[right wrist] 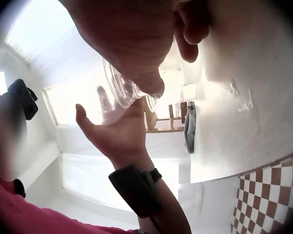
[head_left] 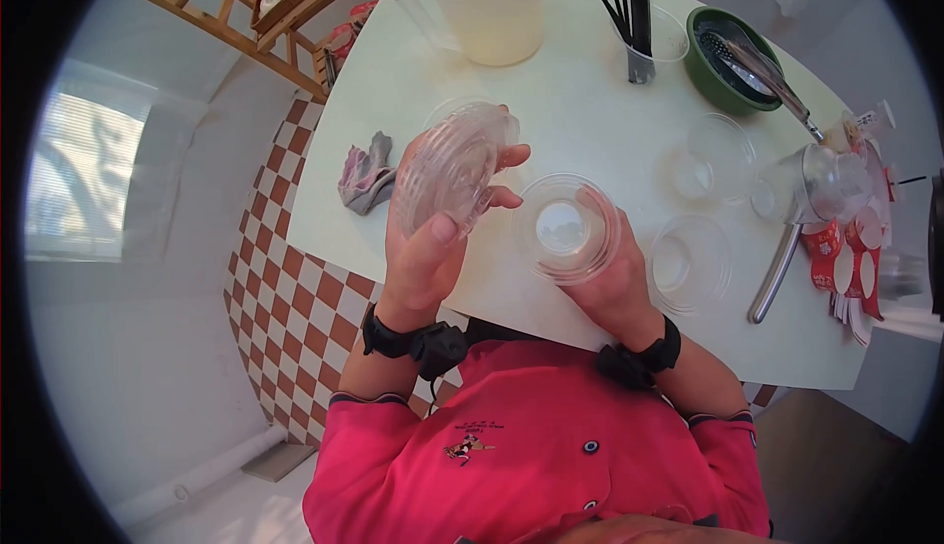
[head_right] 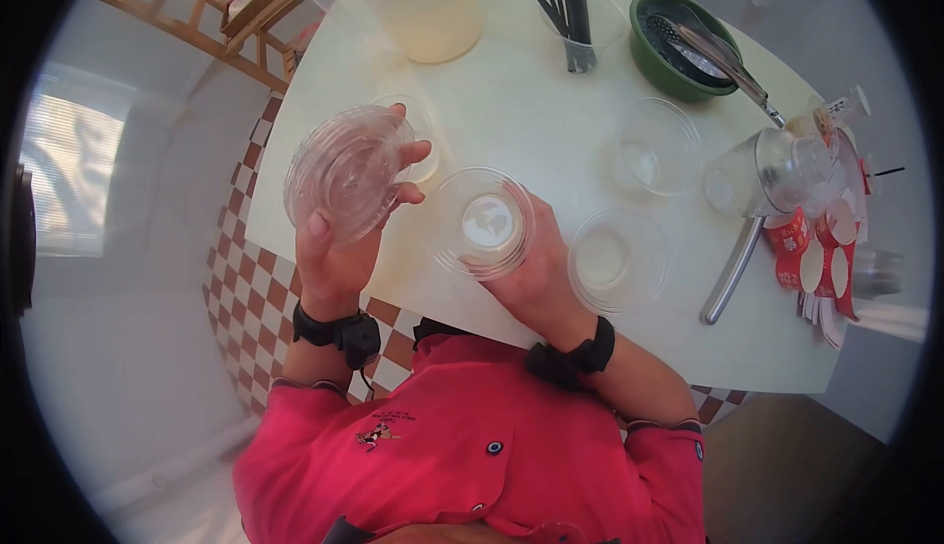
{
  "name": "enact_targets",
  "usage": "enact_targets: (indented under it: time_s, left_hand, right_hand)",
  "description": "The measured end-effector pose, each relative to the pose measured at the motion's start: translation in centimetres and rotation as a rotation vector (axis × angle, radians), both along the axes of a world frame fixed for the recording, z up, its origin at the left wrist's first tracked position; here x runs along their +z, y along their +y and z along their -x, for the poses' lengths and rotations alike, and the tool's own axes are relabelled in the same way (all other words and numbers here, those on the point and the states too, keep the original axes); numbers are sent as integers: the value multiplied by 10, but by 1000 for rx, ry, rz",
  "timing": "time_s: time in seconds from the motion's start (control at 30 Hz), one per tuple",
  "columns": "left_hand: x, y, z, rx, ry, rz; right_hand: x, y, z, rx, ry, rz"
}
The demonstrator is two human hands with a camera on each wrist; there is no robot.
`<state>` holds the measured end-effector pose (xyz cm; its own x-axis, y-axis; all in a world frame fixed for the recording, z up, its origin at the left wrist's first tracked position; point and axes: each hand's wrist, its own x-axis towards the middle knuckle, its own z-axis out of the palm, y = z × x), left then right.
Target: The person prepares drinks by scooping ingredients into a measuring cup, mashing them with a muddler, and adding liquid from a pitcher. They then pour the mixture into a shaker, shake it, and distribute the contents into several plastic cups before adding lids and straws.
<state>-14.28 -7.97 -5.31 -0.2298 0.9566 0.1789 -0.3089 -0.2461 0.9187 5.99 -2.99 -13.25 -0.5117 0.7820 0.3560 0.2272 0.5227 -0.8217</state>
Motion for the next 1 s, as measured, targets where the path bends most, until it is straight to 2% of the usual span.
enact_targets:
  time_s: [0.1, 0.17, 0.27, 0.47, 0.57, 0.7, 0.83, 1.0]
  left_hand:
    - [7, -2, 3, -72, -148, 29]
    - [5, -3, 5, -112, -288, 26]
    - [5, -6, 5, -157, -303, 19]
    - [4, -14, 4, -173, -68, 1]
    - [-2, -20, -2, -71, -73, 4]
    - [-6, -26, -5, 84, 237, -57]
    - [-18, -28, -3, 143, 590, -173]
    - [-22, -24, -6, 122, 655, -184]
  right_hand:
    - [2, 2, 1, -12, 21, 148]
    - [2, 2, 1, -19, 31, 167]
    - [0, 3, 1, -21, 36, 179]
    - [1, 2, 2, -4, 34, 216]
    - [-4, 2, 2, -9, 32, 169]
    - [2, -6, -2, 1, 39, 162]
    - [7, -19, -7, 24, 26, 236]
    - [24, -32, -17, 71, -63, 377]
